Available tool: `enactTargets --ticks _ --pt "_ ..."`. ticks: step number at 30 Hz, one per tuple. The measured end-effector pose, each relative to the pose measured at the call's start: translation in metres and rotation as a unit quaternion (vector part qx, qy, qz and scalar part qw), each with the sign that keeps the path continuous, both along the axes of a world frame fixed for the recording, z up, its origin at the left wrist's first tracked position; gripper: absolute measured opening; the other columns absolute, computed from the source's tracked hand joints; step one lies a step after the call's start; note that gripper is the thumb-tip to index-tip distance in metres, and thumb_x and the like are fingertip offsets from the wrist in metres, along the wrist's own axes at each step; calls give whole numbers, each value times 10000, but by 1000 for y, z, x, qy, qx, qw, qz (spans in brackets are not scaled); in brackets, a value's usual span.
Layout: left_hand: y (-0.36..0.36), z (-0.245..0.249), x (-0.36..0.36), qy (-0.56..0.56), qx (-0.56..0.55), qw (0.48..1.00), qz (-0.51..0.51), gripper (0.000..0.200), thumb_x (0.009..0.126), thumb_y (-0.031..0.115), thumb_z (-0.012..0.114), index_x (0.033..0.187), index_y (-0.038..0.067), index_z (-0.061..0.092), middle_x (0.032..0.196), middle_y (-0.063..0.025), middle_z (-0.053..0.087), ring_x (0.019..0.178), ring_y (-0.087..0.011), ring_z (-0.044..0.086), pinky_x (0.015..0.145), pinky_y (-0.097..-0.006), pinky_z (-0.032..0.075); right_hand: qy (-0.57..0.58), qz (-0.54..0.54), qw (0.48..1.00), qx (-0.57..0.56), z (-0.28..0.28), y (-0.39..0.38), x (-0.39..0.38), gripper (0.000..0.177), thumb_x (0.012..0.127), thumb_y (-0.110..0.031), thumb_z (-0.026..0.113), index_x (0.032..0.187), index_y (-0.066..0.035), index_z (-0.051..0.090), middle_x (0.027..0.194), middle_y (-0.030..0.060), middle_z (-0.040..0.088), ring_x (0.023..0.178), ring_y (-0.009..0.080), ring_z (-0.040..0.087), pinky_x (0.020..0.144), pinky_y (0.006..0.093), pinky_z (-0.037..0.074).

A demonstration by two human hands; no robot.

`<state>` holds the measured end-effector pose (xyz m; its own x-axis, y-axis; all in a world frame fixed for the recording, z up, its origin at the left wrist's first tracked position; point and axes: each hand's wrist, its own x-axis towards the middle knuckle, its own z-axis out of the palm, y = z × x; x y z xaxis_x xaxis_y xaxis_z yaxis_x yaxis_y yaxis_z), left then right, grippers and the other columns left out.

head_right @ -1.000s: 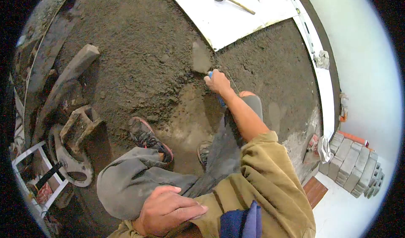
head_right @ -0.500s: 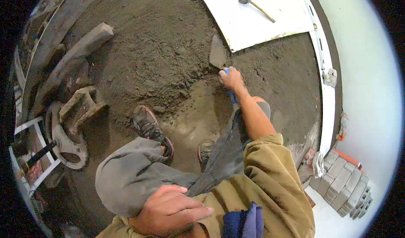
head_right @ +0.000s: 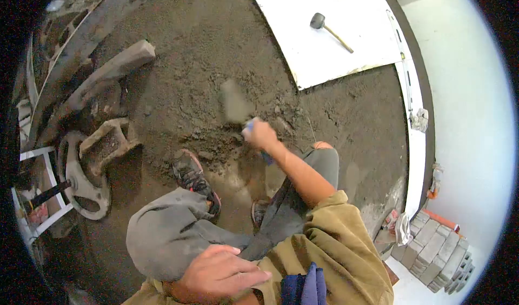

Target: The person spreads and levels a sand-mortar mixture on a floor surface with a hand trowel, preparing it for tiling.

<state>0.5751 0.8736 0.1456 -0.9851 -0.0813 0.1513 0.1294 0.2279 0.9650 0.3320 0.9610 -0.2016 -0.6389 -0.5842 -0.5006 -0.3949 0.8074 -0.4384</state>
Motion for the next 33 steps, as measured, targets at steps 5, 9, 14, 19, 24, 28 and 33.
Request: enactTargets --ticks 5,9,14,19,24,28,33 --pt "1 -9 4 28 23 999 21 256 739 118 679 991 73 693 884 -87 629 826 -283 615 799 -409 460 23 114 993 -7 12 -61 -33 430 848 -415 600 1035 -29 565 929 261 674 893 460 653 799 538 520" --pt "-14 -1 3 -11 56 998 -3 257 742 122 671 988 52 677 886 -108 620 828 -301 603 795 -418 452 97 -74 991 -51 8 -118 -122 480 859 -413 591 1099 2 551 1060 301 643 1011 453 628 872 515 502" --pt "-16 0 10 -12 88 996 28 277 747 148 661 990 15 650 887 -121 605 824 -311 588 778 -418 447 139 -47 986 -76 -1 -158 -204 509 840 -417 620 1037 53 615 1008 312 658 956 449 646 831 489 503" --pt "-19 -14 23 23 76 996 42 259 742 162 661 948 6 640 860 -122 588 807 -301 584 759 -411 445 165 34 986 9 31 -174 -257 560 844 -458 607 952 91 634 817 232 678 728 341 676 726 427 534" --pt "-20 -6 23 -27 125 980 154 195 717 170 651 837 24 604 795 -113 546 744 -291 564 739 -411 448 -75 -77 989 -106 127 -194 -259 393 867 -401 622 891 -9 608 733 84 585 518 154 529 440 308 452" --pt "-22 -8 22 -25 132 976 174 175 637 163 627 742 55 538 727 -99 475 695 -281 532 728 -407 456 129 46 990 35 139 -219 -306 339 860 -321 642 781 0 567 653 64 562 504 141 528 417 304 438" --pt "-20 -13 24 -11 134 967 217 178 573 139 595 719 61 529 714 -96 459 693 -276 529 719 -400 466 36 115 987 110 165 -260 -297 284 892 -279 592 852 2 581 669 61 563 535 151 540 425 300 434"
